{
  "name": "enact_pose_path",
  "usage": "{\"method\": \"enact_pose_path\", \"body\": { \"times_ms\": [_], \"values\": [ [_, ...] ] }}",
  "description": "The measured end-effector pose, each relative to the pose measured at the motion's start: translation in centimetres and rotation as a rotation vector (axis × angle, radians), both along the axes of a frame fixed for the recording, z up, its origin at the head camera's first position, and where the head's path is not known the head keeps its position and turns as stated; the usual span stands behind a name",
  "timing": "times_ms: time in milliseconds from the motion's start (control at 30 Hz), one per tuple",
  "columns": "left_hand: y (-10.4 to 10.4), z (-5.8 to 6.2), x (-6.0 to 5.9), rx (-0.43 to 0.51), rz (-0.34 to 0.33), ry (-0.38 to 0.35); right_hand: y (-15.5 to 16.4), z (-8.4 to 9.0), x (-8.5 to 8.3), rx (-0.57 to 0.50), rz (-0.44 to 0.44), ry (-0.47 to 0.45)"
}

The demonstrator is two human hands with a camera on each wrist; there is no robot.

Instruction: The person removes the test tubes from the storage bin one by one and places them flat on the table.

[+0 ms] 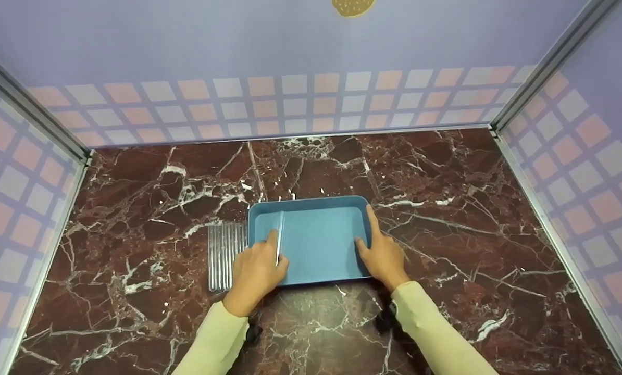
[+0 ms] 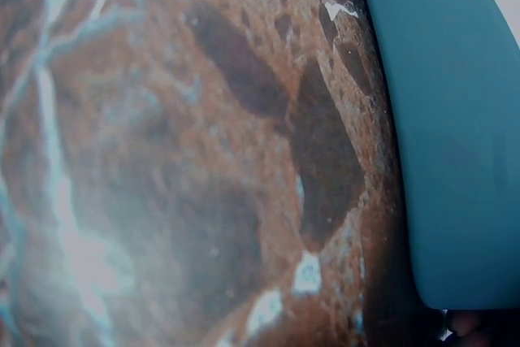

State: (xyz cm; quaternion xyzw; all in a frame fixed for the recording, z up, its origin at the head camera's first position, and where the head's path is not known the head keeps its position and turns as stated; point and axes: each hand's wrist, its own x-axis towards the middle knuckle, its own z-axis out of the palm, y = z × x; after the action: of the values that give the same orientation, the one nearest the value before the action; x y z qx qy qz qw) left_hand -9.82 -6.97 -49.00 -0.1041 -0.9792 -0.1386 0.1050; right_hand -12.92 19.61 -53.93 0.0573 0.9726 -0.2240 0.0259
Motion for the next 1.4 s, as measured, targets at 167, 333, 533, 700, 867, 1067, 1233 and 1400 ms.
{"method": "enact_pose_path", "body": {
  "times_ms": [167,333,533,700,867,1067,1233,1400],
  "values": [
    [-0.3,0.2,0.0,0.002,0.013,-0.018,0.0,0.1,0.0,0.002,-0.005,-0.002],
    [-0.6,0.5,0.2,0.001,0.027,-0.057,0.0,0.1,0.0,-0.006,-0.003,-0.005],
    [-1.0,0.7,0.4,0.006,0.041,-0.047,-0.1,0.1,-0.1,-0.007,-0.005,-0.011],
    [-1.5,0.8,0.6,0.008,0.032,-0.001,0.0,0.1,-0.1,0.002,-0.005,-0.016],
    [-2.3,1.1,0.8,0.027,0.032,0.039,0.2,0.1,0.0,0.002,0.001,-0.019],
    [-3.5,1.1,1.1,0.041,0.05,0.016,0.4,0.1,0.1,0.005,-0.006,-0.011],
    [-4.6,1.1,1.4,0.048,0.093,0.011,0.4,0.2,0.1,-0.006,-0.004,-0.039],
    [-5.6,1.3,1.7,0.054,0.116,0.009,0.0,0.1,-0.1,-0.012,0.005,-0.039]
  ]
}}
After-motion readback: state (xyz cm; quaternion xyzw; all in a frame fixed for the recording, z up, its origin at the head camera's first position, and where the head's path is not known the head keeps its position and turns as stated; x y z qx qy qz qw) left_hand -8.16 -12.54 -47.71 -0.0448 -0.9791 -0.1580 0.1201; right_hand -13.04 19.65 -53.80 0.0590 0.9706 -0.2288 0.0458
